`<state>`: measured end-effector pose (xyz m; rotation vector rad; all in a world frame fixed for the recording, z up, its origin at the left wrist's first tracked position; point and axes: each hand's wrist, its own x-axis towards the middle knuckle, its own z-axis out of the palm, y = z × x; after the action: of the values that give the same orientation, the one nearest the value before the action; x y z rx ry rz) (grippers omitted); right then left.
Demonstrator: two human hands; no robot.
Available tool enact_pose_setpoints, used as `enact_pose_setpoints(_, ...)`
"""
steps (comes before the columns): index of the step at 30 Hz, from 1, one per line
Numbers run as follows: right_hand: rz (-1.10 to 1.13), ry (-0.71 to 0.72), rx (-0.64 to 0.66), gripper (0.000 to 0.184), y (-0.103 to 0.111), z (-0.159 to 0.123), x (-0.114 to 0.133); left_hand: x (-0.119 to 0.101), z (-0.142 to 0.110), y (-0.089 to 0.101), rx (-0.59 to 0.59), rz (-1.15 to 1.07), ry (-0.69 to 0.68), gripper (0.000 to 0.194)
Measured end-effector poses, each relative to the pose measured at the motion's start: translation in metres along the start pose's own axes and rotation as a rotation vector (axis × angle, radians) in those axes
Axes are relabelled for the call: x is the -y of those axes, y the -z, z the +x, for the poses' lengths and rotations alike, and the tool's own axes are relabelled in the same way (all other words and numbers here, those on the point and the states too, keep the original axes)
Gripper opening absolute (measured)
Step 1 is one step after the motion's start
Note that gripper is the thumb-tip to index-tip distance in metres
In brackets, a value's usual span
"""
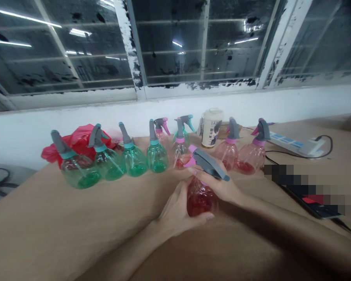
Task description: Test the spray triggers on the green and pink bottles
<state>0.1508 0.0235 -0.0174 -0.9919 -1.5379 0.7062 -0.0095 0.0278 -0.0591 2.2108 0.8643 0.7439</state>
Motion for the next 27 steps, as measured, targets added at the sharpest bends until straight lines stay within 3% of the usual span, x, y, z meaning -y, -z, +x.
enact_pose_setpoints(7, -0.012, -0.027, -0.004, 0.022, 0.0, -0.001, 0.001, 0.0, 0.002, -0.001, 0.001, -0.03, 0.048, 0.105)
enact_pose_setpoints(16, -0.103, 0.0, 0.018, 0.024, 0.001, 0.003, 0.015, -0.01, 0.003, 0.0, -0.002, -0.047, 0.06, 0.095)
enact_pose_setpoints(21, -0.155, -0.01, -0.035, 0.024, 0.002, 0.001, 0.017, -0.012, 0.004, 0.002, 0.011, -0.063, 0.031, 0.091)
enact_pose_setpoints(27, -0.102, -0.033, -0.029, 0.021, 0.001, 0.001, 0.013, -0.012, 0.003, 0.001, 0.013, -0.085, 0.102, 0.091)
